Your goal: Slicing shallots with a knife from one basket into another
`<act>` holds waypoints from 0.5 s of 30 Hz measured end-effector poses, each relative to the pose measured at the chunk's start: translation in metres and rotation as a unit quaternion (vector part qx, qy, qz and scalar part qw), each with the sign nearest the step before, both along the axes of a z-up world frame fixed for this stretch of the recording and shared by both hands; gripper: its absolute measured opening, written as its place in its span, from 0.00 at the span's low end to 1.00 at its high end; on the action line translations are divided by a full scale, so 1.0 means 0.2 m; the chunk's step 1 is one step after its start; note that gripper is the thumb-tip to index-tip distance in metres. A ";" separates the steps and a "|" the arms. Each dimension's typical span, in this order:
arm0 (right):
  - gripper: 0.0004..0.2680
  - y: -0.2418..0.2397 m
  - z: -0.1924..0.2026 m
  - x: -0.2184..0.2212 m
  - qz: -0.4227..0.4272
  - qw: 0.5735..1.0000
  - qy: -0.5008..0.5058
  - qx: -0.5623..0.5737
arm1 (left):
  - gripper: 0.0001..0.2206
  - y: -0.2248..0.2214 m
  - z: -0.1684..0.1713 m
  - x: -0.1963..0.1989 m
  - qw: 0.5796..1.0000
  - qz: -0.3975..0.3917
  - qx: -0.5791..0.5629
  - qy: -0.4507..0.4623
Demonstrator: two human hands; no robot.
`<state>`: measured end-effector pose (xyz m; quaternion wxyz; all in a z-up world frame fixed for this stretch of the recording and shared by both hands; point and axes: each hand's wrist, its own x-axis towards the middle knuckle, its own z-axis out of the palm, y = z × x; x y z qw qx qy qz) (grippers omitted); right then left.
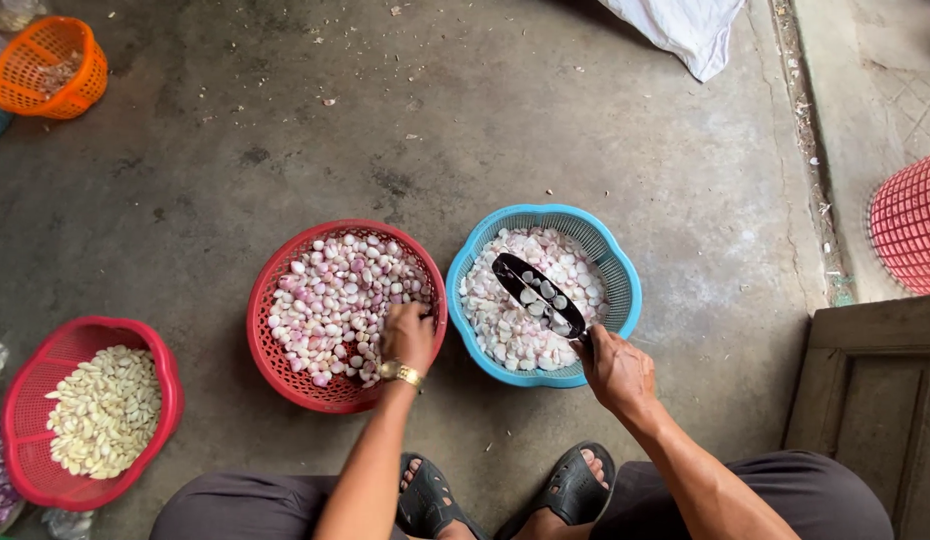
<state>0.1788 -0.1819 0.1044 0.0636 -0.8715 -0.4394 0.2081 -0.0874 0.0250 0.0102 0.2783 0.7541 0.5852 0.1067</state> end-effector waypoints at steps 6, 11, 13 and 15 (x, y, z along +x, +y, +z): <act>0.14 0.01 -0.03 -0.01 0.007 0.999 0.029 -0.034 | 0.18 0.14 -0.56 -0.50 0.975 0.122 -0.181 0.051; 0.15 0.02 -0.04 0.00 0.009 0.997 0.047 -0.052 | 0.11 0.14 -0.43 -0.48 0.982 0.021 -0.107 0.153; 0.15 0.02 -0.02 0.00 -0.005 0.997 0.063 -0.053 | 0.13 0.14 -0.30 -0.45 0.983 0.040 -0.057 0.167; 0.15 0.02 -0.01 -0.01 -0.005 0.996 0.073 -0.056 | 0.14 0.09 -0.07 -0.38 0.991 0.077 -0.070 0.081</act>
